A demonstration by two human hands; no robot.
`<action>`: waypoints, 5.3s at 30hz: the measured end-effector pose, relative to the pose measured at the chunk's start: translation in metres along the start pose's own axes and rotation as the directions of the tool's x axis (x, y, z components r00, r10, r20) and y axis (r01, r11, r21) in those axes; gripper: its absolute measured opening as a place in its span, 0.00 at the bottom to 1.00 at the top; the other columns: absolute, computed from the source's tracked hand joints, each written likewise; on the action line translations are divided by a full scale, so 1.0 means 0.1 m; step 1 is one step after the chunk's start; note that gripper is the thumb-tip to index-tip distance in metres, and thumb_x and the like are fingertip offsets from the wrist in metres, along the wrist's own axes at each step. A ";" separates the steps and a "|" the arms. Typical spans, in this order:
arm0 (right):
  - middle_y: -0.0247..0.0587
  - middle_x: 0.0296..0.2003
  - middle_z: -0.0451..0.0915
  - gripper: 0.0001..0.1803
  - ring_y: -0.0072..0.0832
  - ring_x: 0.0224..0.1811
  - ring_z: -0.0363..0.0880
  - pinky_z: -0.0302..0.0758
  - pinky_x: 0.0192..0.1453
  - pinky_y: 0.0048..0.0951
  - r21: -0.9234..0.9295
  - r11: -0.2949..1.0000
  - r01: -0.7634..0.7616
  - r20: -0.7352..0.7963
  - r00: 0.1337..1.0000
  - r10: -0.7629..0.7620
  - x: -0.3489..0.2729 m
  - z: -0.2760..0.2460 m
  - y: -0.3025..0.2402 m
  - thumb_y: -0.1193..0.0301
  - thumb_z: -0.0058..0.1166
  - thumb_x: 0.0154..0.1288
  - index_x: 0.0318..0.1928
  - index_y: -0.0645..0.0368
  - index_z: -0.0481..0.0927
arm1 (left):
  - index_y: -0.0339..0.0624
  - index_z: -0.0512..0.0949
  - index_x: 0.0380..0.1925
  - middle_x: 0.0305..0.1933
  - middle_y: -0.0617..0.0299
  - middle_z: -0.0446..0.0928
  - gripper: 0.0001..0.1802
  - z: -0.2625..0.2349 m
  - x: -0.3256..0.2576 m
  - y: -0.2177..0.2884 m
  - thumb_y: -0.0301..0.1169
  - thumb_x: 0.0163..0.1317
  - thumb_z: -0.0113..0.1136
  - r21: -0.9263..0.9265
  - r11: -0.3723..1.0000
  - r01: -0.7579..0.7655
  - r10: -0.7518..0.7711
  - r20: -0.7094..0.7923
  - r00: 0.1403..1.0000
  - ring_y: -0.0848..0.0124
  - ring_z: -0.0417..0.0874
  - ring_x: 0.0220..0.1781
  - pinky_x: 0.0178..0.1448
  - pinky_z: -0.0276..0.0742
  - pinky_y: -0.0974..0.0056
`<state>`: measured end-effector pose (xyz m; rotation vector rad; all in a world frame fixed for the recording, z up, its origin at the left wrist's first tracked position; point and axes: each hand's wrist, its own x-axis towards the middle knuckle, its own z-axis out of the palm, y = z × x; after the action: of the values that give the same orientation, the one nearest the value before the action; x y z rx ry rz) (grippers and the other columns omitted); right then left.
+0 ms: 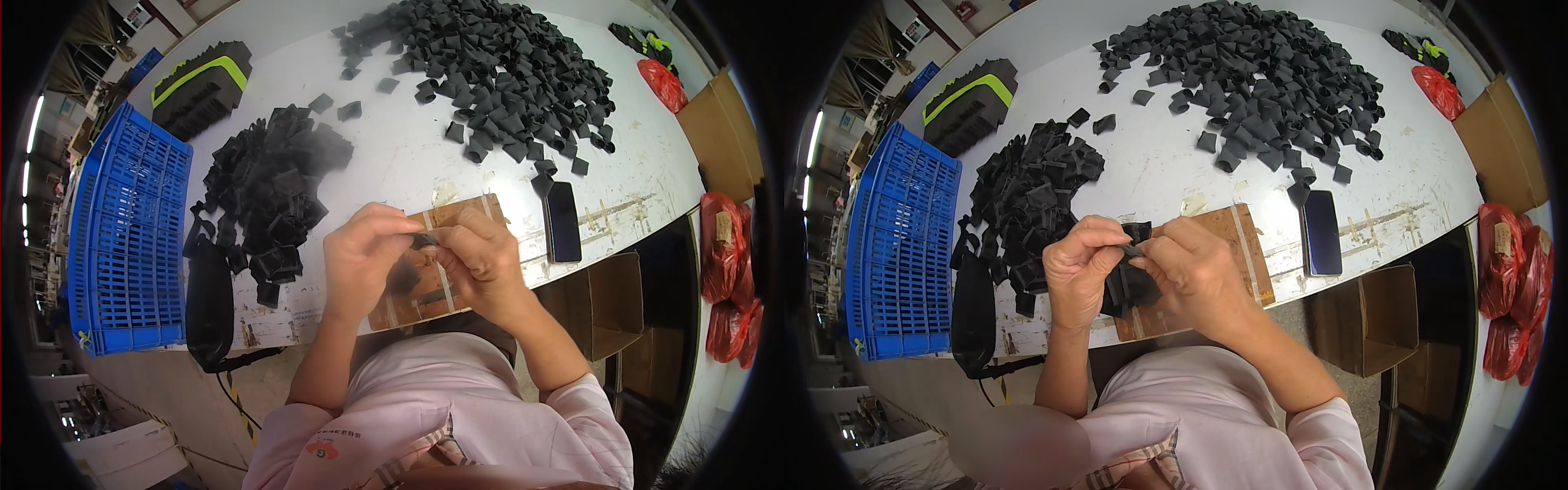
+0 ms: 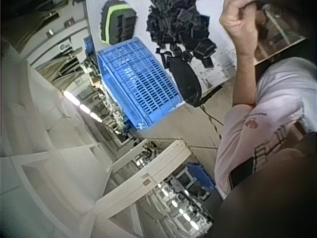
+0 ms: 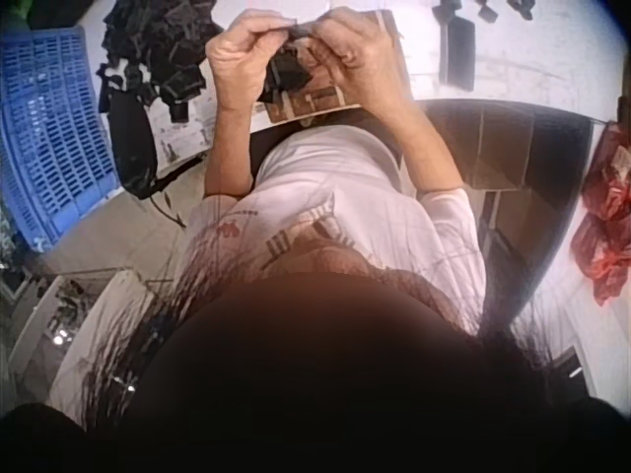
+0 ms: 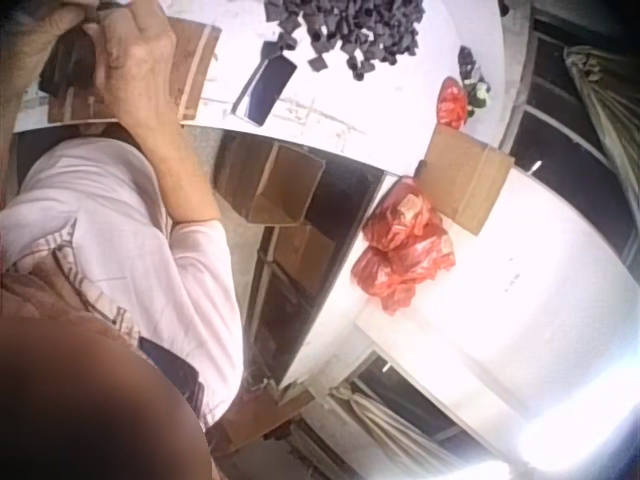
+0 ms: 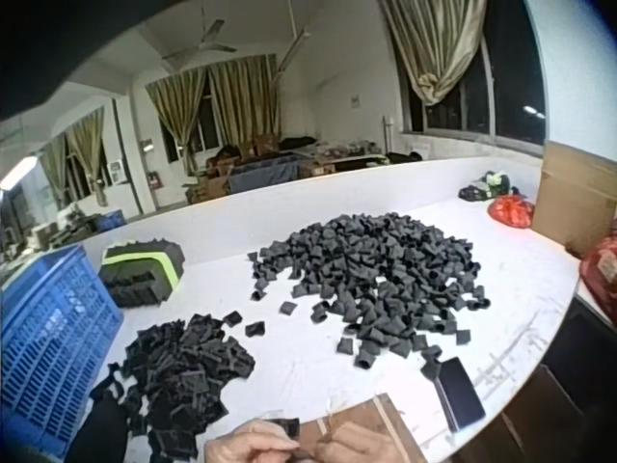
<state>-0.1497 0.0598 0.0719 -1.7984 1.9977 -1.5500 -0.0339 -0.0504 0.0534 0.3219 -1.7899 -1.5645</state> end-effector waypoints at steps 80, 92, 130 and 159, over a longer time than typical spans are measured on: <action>0.23 0.19 0.65 0.12 0.11 0.20 0.58 0.55 0.22 0.14 0.708 0.404 -0.579 0.414 0.804 0.426 0.13 -0.06 -0.04 0.65 0.45 0.64 0.25 0.56 0.70 | 0.32 0.67 0.37 0.24 0.57 0.72 0.09 0.10 -0.05 0.24 0.20 0.62 0.36 -0.923 -0.134 0.361 -0.426 0.383 0.820 0.83 0.57 0.05 0.10 0.47 0.77; 0.36 0.21 0.69 0.12 0.22 0.23 0.69 0.65 0.25 0.20 0.345 0.859 -0.377 0.086 0.925 0.371 -0.09 0.02 0.14 0.65 0.52 0.58 0.32 0.63 0.73 | 0.29 0.67 0.46 0.39 0.56 0.72 0.17 0.19 -0.10 0.07 0.24 0.56 0.50 -0.179 0.977 0.118 -0.150 -0.179 0.972 0.75 0.72 0.36 0.41 0.67 0.74; 0.41 0.20 0.68 0.07 0.35 0.23 0.68 0.66 0.25 0.31 0.060 0.998 -0.015 -0.106 0.994 0.021 -0.11 0.12 0.08 0.80 0.58 0.44 0.23 0.63 0.71 | 0.30 0.73 0.38 0.39 0.55 0.74 0.09 0.15 -0.22 -0.10 0.24 0.59 0.49 -0.478 0.877 0.051 -0.169 -0.207 0.964 0.71 0.73 0.42 0.50 0.65 0.67; 0.31 0.20 0.73 0.11 0.16 0.19 0.67 0.65 0.22 0.17 0.862 -0.177 -0.474 0.486 0.678 0.551 -0.42 0.05 -0.16 0.66 0.49 0.62 0.29 0.61 0.76 | 0.34 0.72 0.34 0.36 0.58 0.72 0.09 0.36 -0.43 0.16 0.20 0.51 0.57 0.000 1.000 0.005 -0.005 -0.241 0.971 0.77 0.74 0.30 0.34 0.69 0.73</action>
<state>-0.1213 0.0915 0.0575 -0.2023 0.7455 -1.7599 -0.0229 0.0073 0.0534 0.4951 -1.6022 -1.4607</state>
